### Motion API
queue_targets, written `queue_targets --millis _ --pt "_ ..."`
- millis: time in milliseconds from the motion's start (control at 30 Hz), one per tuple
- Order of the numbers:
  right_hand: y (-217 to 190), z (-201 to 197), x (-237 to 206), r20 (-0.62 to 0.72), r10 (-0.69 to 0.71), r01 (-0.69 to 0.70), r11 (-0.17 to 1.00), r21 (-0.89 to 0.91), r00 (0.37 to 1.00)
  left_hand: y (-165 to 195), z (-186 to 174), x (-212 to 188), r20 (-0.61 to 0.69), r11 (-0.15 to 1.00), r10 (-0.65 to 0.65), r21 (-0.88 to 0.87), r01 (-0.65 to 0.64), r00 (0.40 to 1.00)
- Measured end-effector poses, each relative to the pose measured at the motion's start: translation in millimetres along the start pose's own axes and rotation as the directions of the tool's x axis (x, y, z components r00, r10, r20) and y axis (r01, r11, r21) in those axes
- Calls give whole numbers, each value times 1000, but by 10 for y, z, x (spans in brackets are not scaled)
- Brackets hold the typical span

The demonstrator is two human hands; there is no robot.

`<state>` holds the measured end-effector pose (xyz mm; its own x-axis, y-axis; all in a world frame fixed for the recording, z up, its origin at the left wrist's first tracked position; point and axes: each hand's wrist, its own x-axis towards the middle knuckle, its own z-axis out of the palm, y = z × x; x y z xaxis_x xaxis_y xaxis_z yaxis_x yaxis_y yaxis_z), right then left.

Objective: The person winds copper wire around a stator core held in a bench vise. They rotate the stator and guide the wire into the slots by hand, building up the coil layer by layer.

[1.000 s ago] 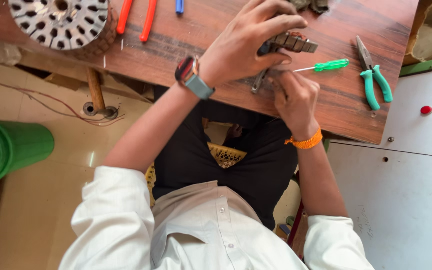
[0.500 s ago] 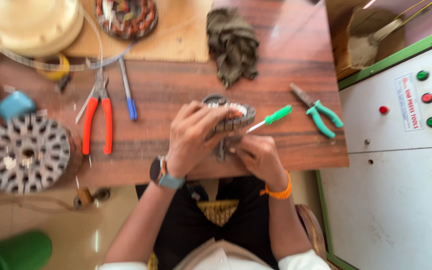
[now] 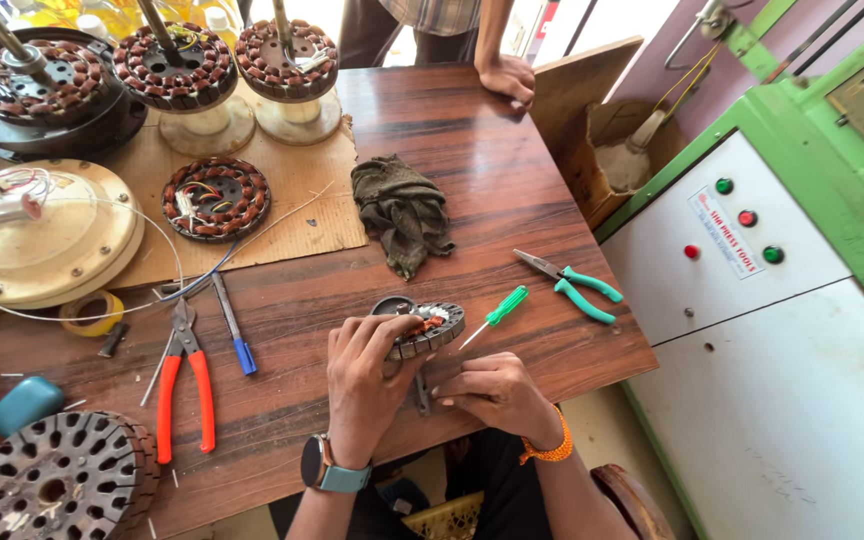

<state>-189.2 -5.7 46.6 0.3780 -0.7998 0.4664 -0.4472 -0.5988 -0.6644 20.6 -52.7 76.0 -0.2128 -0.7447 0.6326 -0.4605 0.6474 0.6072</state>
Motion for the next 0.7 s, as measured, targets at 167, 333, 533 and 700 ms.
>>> queue_targets --millis 167,333,533,700 --pt "-21 21 -6 -80 74 -75 997 -14 994 -21 -12 -13 2 1000 10 -25 -10 1000" --pt "-66 50 20 -71 37 -38 999 -14 997 -4 -46 -18 -5 1000 19 -25 -19 1000" --pt "-129 44 42 -90 91 -97 993 -61 992 27 -80 -16 -20 999 29 -44 -30 999" --pt "-115 124 7 -155 80 -106 981 -164 985 -27 -96 -96 -44 998 50 -24 -51 998"
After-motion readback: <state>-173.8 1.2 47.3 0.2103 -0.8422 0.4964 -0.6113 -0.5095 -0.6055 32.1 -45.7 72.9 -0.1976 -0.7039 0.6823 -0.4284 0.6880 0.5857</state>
